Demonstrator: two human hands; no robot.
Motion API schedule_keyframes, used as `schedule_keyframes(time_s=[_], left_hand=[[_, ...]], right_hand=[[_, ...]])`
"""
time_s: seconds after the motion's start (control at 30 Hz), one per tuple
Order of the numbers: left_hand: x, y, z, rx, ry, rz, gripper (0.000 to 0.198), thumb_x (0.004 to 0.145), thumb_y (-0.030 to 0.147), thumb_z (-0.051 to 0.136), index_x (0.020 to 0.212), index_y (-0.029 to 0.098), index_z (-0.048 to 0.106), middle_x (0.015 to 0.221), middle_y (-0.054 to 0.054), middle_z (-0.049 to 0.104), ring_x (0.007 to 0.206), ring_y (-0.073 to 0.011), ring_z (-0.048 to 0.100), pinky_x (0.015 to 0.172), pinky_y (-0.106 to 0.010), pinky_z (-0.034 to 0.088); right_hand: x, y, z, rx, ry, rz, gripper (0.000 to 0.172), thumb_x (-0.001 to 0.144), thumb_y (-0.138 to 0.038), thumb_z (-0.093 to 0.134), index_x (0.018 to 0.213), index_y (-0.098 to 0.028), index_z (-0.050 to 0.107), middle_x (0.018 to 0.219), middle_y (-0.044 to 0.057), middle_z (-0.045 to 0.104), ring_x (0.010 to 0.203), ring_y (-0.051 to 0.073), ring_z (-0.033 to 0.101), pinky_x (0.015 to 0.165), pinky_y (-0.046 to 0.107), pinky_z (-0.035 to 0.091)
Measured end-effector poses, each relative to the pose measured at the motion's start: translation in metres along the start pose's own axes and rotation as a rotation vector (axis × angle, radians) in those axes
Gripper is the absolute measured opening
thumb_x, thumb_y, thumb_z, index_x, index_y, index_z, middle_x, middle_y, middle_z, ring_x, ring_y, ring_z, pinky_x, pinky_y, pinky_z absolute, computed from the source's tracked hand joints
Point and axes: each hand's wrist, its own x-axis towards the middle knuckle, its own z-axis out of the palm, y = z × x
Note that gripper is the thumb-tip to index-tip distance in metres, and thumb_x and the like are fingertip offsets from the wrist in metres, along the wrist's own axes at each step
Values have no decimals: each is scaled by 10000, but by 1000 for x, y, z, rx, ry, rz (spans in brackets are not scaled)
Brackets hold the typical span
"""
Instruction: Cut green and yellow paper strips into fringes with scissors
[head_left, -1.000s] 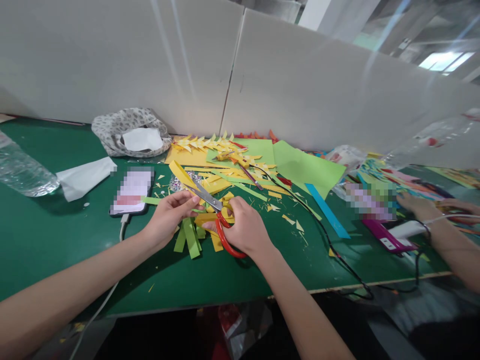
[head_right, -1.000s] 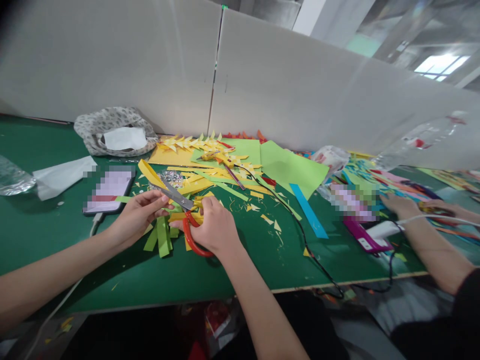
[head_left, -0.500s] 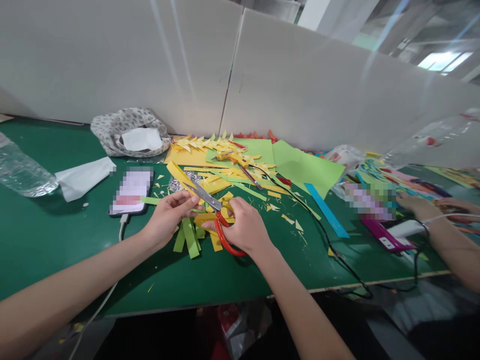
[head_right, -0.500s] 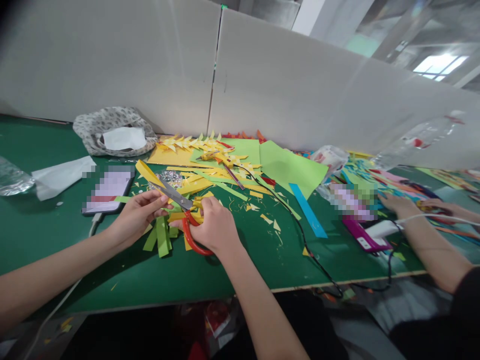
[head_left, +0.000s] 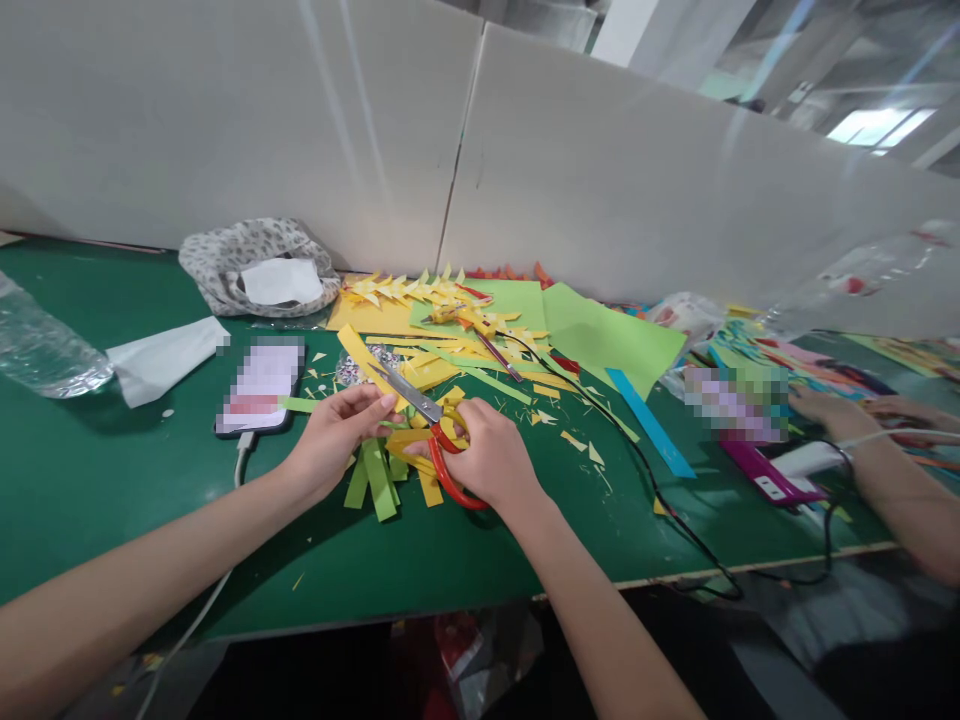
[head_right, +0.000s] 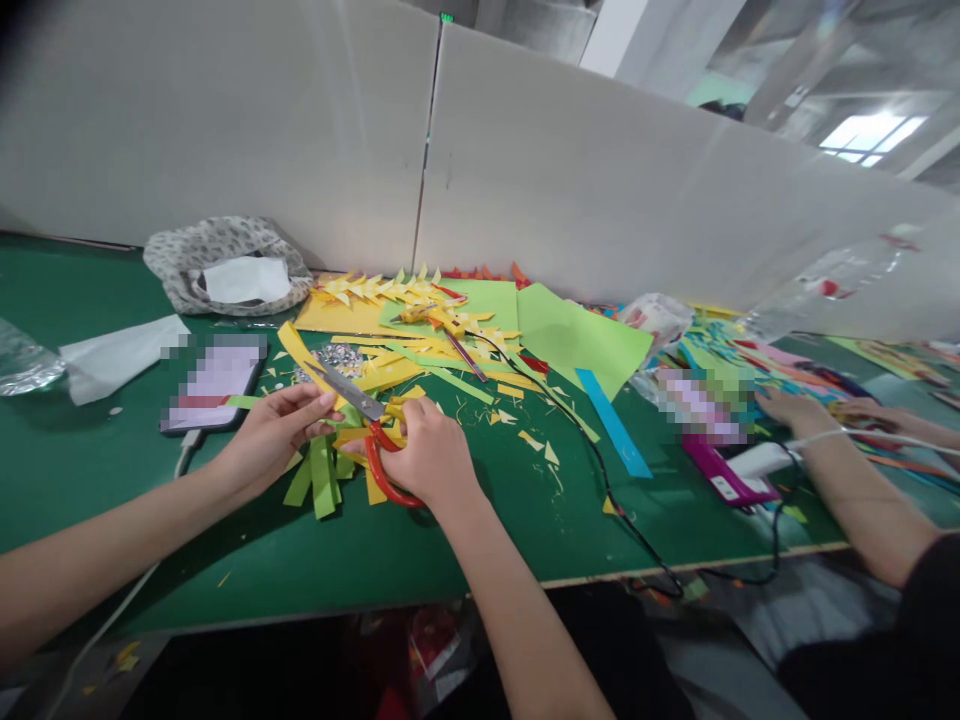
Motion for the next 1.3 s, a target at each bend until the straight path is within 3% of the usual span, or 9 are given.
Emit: schedule_keyframes(time_s=[0.57, 1.3], left_hand=[[1, 0, 0, 5, 6, -34, 125, 670, 255, 709, 719, 168, 634, 658, 24, 627, 667, -87, 620, 586, -156, 484], [-2, -3, 1, 67, -50, -39, 118, 680, 269, 695, 718, 170, 644, 682, -1, 651, 668, -93, 607, 576, -158, 462]], right_hand=[[-1, -2, 4, 69, -17, 44, 438, 680, -565, 550, 583, -207, 317, 595, -23, 429, 513, 90, 360, 515, 224, 290], [-2, -3, -3, -37, -59, 29, 434, 683, -617, 520, 645, -198, 413, 638, -12, 475, 511, 96, 399, 496, 236, 283]])
